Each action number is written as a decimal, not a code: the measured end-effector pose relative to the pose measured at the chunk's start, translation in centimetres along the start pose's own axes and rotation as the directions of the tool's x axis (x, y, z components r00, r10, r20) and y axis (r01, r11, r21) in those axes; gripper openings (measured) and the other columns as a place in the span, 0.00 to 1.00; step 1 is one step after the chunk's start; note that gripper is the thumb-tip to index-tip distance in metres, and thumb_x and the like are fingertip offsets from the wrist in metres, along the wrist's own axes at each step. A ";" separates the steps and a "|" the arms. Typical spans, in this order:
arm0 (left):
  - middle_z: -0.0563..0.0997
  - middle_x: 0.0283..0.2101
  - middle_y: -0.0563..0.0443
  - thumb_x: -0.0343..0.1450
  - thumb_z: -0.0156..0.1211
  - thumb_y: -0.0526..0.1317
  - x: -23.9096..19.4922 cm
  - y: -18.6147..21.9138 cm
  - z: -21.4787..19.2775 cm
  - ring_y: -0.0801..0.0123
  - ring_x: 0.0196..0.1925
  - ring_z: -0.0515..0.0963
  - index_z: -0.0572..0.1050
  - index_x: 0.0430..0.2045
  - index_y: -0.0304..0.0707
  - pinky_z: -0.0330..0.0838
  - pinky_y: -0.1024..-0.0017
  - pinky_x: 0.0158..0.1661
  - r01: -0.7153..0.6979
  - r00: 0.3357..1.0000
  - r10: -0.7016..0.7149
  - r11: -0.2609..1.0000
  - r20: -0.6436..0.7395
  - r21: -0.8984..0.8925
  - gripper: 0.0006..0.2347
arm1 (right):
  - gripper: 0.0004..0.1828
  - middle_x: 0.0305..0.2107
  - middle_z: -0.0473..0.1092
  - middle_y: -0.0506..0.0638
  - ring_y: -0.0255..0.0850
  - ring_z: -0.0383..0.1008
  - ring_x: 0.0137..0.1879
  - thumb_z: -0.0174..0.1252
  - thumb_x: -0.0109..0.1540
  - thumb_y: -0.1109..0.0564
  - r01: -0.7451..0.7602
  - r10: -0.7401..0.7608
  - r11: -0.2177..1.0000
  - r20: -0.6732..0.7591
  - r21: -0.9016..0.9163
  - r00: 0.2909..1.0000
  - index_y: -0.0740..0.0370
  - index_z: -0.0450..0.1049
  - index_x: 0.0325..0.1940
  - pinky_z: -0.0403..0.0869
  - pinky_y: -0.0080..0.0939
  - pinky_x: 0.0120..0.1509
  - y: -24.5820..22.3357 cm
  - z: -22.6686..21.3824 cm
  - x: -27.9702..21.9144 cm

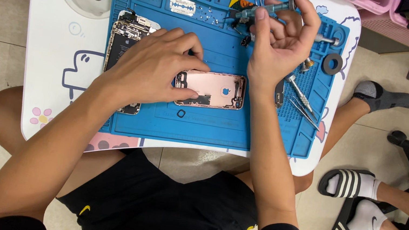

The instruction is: The person disassembles a smartphone by removing screws and internal components using a screwdriver and tweezers. They place removed parts on a blue mat and continue to work on the phone's internal structure.

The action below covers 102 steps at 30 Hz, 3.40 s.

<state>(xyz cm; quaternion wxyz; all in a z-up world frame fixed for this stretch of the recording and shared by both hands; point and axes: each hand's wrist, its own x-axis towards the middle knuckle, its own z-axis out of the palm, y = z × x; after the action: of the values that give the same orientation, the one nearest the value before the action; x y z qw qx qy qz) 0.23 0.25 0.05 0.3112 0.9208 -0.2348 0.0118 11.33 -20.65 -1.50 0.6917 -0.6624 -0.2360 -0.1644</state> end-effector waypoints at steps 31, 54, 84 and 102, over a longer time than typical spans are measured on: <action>0.85 0.37 0.59 0.70 0.79 0.45 7.8 -0.6 1.5 0.59 0.41 0.71 0.90 0.35 0.50 0.60 0.58 0.38 0.186 0.864 -0.057 0.959 -0.500 0.212 0.05 | 0.21 0.34 0.78 0.55 0.36 0.80 0.35 0.66 0.67 0.64 -0.187 0.220 0.967 -0.191 0.175 0.957 0.58 0.67 0.60 0.84 0.36 0.38 0.2 -1.4 -0.2; 0.86 0.39 0.55 0.74 0.74 0.37 5.6 -0.9 -0.6 0.59 0.38 0.72 0.88 0.44 0.47 0.59 0.60 0.40 0.178 0.891 -0.094 0.972 -0.443 0.152 0.07 | 0.20 0.42 0.81 0.60 0.39 0.83 0.39 0.65 0.69 0.60 -0.138 0.162 0.985 -0.266 0.107 0.950 0.56 0.66 0.61 0.83 0.34 0.39 -0.6 -2.0 0.2; 0.82 0.47 0.53 0.60 0.81 0.53 0.2 1.1 -1.1 0.58 0.40 0.81 0.79 0.55 0.49 0.67 0.57 0.44 0.174 0.981 -0.170 0.984 -0.096 0.043 0.29 | 0.20 0.38 0.78 0.55 0.35 0.79 0.43 0.57 0.74 0.56 -0.131 0.134 0.991 -0.265 0.029 0.955 0.60 0.69 0.70 0.77 0.33 0.33 -0.1 -4.6 -0.2; 0.82 0.42 0.56 0.63 0.80 0.49 -0.6 0.0 -0.2 0.58 0.34 0.78 0.78 0.58 0.48 0.65 0.60 0.45 0.142 0.975 -0.139 0.990 -0.175 0.004 0.28 | 0.08 0.31 0.77 0.48 0.38 0.64 0.29 0.67 0.69 0.61 0.148 0.118 0.523 0.244 -0.839 0.963 0.62 0.82 0.52 0.67 0.39 0.37 -10.2 -11.6 -7.8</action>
<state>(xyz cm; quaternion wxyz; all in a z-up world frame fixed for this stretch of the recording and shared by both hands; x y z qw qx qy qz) -0.27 0.59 0.07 0.3232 0.9330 -0.1409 0.0724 0.52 -33.57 2.68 0.2392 -0.9290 -0.2233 -0.1729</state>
